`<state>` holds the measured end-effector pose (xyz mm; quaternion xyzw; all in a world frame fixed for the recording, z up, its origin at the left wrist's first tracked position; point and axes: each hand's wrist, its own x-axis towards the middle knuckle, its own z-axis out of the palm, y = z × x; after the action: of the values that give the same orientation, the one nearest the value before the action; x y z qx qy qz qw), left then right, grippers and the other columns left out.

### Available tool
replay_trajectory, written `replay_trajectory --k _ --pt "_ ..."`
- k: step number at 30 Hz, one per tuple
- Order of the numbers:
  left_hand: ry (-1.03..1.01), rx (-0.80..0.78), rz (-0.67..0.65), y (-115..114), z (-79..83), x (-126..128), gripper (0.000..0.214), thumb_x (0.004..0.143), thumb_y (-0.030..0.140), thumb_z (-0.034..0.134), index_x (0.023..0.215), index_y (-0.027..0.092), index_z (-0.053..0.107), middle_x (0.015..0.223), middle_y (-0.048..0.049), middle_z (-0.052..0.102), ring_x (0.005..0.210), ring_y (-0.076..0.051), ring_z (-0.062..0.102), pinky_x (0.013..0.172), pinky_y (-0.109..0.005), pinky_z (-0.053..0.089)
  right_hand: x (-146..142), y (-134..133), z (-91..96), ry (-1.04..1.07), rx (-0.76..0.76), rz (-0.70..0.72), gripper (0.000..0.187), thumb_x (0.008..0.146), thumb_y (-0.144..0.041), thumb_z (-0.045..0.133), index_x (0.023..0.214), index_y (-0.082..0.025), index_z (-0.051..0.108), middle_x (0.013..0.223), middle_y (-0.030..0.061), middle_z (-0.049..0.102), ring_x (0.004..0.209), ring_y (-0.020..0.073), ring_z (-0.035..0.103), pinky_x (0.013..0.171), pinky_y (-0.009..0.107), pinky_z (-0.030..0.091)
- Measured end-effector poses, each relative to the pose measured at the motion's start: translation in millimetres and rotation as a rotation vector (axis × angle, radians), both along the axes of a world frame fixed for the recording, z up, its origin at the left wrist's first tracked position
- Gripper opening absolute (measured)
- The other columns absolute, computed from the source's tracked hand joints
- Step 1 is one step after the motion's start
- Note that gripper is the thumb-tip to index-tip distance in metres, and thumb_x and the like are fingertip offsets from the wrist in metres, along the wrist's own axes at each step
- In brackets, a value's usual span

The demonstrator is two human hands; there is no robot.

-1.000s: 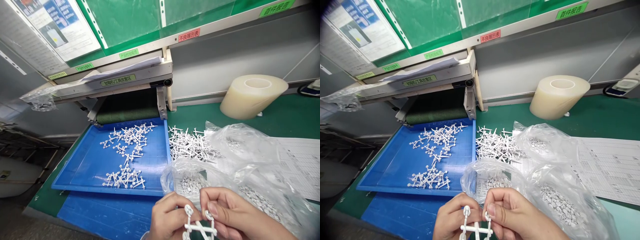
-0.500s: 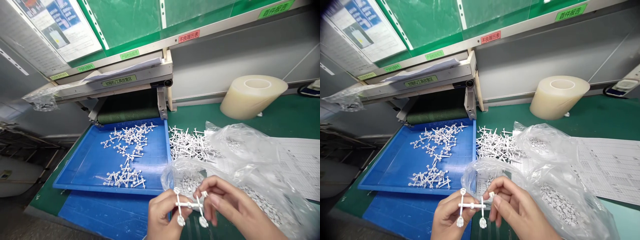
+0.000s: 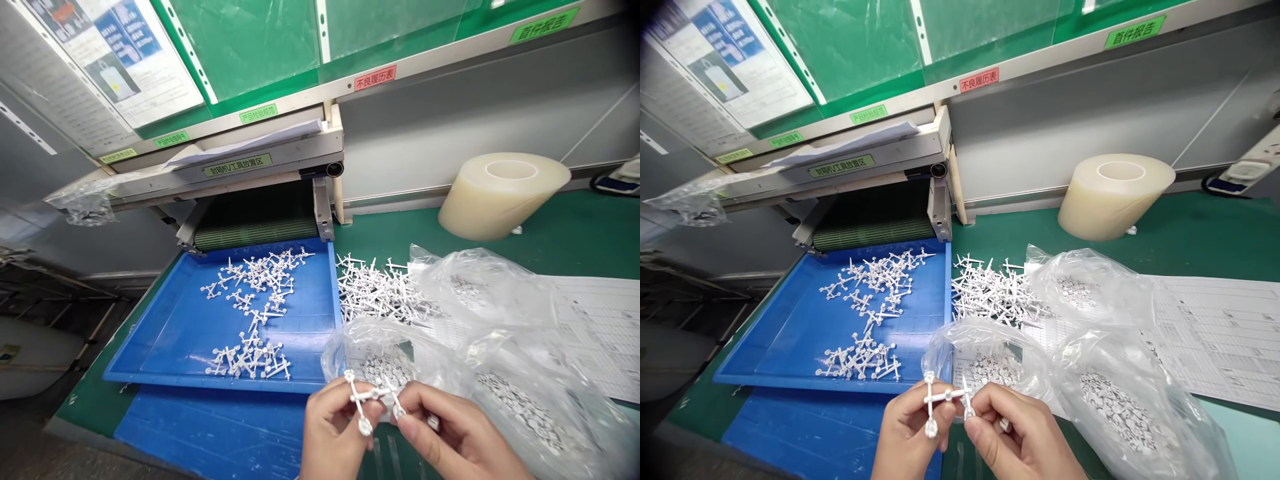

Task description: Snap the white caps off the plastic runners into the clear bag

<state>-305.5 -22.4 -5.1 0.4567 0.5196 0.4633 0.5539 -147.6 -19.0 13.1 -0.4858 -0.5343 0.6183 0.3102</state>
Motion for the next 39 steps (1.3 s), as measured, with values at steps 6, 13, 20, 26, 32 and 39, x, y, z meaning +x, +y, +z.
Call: replay_trajectory --k 6,13,20,26,32,39 --pt "0.522 0.785 0.128 -4.7 -0.3 -2.1 0.021 0.086 0.011 0.06 0.099 0.023 0.071 0.086 -0.0057 0.068 0.075 -0.015 0.064 0.069 -0.022 0.05 1.4 3.1 -1.6 0.247 -0.306 0.07 0.051 0.076 -0.069 0.057 0.067 -0.02 0.044 0.054 -0.0097 0.025 0.047 0.0075 0.018 0.043 0.022 0.012" --pt "0.37 0.434 0.138 2.7 -13.3 -9.0 0.008 0.081 0.014 0.064 0.078 0.019 0.07 0.074 -0.0026 0.067 0.064 -0.013 0.06 0.057 -0.019 0.047 4.4 17.3 -24.5 -0.428 0.321 -0.056 0.022 0.092 -0.033 0.041 0.075 -0.021 0.049 0.064 -0.0011 0.048 0.056 0.0154 0.047 0.054 0.027 0.037" --pt "0.056 -0.002 0.149 4.5 -28.5 -4.5 0.006 0.074 0.02 0.067 0.073 0.015 0.064 0.071 -0.0021 0.064 0.059 -0.012 0.056 0.051 -0.019 0.049 7.4 30.6 -30.9 -0.437 0.397 0.011 0.02 0.091 -0.029 0.043 0.094 -0.021 0.062 0.102 0.0102 0.064 0.102 0.0285 0.058 0.088 0.042 0.044" --pt "0.31 0.338 -0.041 6.1 -21.0 -6.3 0.016 0.075 0.003 0.055 0.073 0.016 0.064 0.073 -0.0037 0.069 0.067 -0.015 0.064 0.064 -0.021 0.05 5.6 28.3 -9.6 0.137 -0.168 0.072 0.039 0.084 -0.057 0.058 0.079 -0.019 0.058 0.06 -0.0061 0.043 0.051 0.009 0.042 0.05 0.019 0.035" --pt "0.404 0.612 -0.12 4.9 -20.5 -13.1 0.024 0.077 -0.001 0.048 0.082 0.017 0.064 0.081 -0.0073 0.072 0.073 -0.016 0.068 0.067 -0.022 0.054 0.7 26.7 -15.9 0.478 -0.529 0.104 0.041 0.074 -0.053 0.072 0.071 -0.017 0.053 0.052 -0.009 0.039 0.044 0.0041 0.024 0.043 0.016 0.023" --pt "0.213 -0.014 -0.056 0.0 -16.6 -1.9 0.01 0.071 0.008 0.06 0.067 0.017 0.058 0.054 0.0042 0.06 0.044 -0.014 0.065 0.047 -0.018 0.049 6.9 7.6 -17.6 -0.181 0.338 -0.19 0.014 0.084 -0.037 0.063 0.077 -0.025 0.065 0.071 -0.0003 0.064 0.066 0.0174 0.059 0.064 0.026 0.042"
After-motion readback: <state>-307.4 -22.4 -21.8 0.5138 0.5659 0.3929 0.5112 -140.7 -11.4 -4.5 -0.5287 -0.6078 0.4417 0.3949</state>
